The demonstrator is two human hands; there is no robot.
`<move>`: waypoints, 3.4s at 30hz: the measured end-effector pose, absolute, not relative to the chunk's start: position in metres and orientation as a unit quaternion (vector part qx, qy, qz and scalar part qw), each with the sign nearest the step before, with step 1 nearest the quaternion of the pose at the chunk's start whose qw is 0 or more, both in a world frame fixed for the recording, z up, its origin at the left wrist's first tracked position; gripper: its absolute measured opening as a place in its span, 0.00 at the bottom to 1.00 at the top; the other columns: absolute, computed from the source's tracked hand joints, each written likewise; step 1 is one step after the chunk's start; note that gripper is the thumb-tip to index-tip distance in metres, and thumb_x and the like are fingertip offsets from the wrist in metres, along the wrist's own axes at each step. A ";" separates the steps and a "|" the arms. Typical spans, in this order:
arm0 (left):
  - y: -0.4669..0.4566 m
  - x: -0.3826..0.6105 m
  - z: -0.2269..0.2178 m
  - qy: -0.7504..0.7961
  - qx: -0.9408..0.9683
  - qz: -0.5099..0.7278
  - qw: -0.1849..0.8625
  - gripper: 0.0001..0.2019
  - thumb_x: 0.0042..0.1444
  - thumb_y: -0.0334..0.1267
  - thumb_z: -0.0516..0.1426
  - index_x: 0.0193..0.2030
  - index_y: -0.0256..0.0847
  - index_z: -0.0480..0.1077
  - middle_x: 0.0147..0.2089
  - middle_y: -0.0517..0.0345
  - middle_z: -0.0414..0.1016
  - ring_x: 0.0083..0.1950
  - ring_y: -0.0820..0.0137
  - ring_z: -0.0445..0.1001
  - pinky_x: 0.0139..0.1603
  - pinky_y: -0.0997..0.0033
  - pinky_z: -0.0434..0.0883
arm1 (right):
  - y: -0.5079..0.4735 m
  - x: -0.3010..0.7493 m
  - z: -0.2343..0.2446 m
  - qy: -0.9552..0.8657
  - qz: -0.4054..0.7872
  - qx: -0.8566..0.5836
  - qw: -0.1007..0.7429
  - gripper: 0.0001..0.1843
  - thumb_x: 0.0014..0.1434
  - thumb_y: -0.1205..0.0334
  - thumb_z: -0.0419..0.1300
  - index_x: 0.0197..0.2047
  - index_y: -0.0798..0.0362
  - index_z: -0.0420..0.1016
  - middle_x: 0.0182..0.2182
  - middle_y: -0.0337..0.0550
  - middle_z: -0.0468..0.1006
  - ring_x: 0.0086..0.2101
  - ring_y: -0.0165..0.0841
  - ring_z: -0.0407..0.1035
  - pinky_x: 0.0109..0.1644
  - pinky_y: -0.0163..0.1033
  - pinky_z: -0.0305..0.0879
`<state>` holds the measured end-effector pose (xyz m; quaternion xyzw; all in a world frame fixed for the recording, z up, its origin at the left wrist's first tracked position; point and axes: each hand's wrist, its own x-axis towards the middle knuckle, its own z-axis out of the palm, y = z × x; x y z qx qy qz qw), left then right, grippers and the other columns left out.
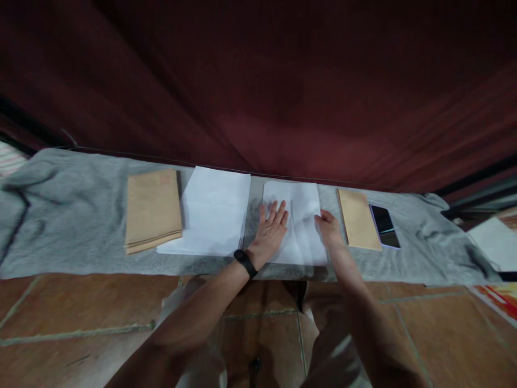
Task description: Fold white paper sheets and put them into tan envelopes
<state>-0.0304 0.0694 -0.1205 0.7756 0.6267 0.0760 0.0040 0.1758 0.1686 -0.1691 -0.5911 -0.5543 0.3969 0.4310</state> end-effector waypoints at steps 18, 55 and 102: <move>0.060 -0.006 -0.138 0.558 0.826 0.076 -0.003 0.26 0.73 0.41 0.43 0.72 0.32 0.59 0.77 0.40 0.54 0.78 0.55 0.53 0.77 0.37 0.47 | 0.168 0.169 -0.161 -0.696 0.210 -0.622 0.290 0.17 0.59 0.62 0.51 0.46 0.55 0.77 0.39 0.52 0.83 0.41 0.43 0.75 0.46 0.44 0.70; 0.069 -0.045 -0.161 0.669 0.730 0.138 -0.021 0.30 0.69 0.40 0.43 0.74 0.24 0.54 0.77 0.37 0.52 0.79 0.55 0.49 0.77 0.50 0.52 | 0.121 0.151 -0.167 -0.834 0.031 -0.529 0.153 0.31 0.75 0.51 0.46 0.74 0.56 0.58 0.72 0.55 0.58 0.70 0.48 0.54 0.73 0.57 0.50; 0.095 -0.079 -0.164 0.693 0.705 0.136 -0.068 0.29 0.70 0.40 0.41 0.73 0.25 0.58 0.73 0.32 0.61 0.77 0.52 0.56 0.74 0.43 0.58 | 0.134 0.142 -0.176 -0.769 0.031 -0.598 0.223 0.30 0.72 0.55 0.49 0.72 0.60 0.62 0.69 0.58 0.63 0.67 0.51 0.62 0.71 0.59 0.53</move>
